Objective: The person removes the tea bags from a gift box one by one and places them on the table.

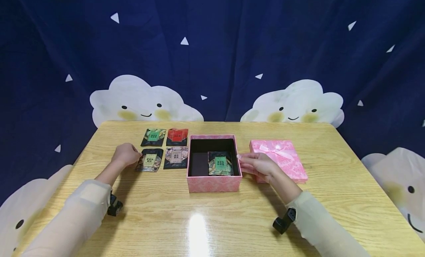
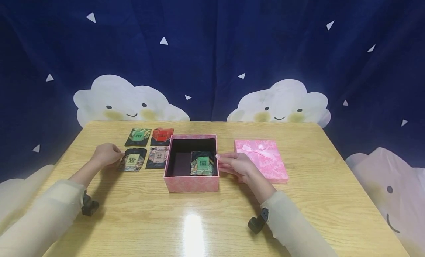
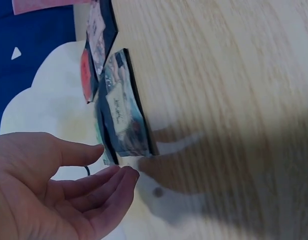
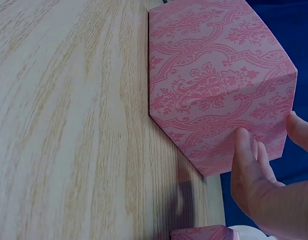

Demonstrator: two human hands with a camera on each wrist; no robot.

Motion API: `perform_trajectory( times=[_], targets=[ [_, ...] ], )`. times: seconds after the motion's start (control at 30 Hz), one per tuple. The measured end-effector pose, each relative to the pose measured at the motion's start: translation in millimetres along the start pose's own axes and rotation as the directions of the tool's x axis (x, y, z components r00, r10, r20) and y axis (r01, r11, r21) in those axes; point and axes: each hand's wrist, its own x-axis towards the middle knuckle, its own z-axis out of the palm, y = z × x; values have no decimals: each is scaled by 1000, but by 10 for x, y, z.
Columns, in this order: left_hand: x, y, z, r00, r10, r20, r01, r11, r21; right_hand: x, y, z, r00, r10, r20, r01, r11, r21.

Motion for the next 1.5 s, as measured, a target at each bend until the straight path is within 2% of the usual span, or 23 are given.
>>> perform_trajectory(
  times=[0.23, 0.4, 0.6, 0.87, 1.13, 1.27, 1.37, 1.5],
  targets=[
    [-78, 188, -83, 997, 53, -60, -51, 998, 30, 5, -2, 0, 1000, 14, -7, -14, 1000, -24],
    [-165, 463, -147, 986, 130, -106, -129, 991, 19, 0, -16, -2, 999, 35, -28, -37, 998, -50],
    [-299, 829, -178, 968, 224, -112, -234, 969, -80, 1, -13, 2, 1000, 19, -14, -20, 999, -30],
    [-365, 1150, -178, 970, 239, -35, -242, 957, -162, 3, -2, -4, 1000, 17, -13, -17, 999, -30],
    [-399, 1377, -166, 966, 252, 52, -225, 924, -309, -4, -5, 5, 1000, 3, -2, -3, 1000, -19],
    [-394, 1464, -156, 957, 266, 112, -200, 891, -406, 2, -7, 8, 1000, 6, -6, -6, 1000, -13],
    [-394, 1518, -149, 945, 278, 174, -169, 867, -469, 8, -8, 3, 1000, 7, -10, -7, 1000, -11],
    [-387, 1564, -132, 935, 267, 235, -121, 860, -497, 7, -5, -4, 999, 26, -21, -26, 1000, -13]
  ],
)
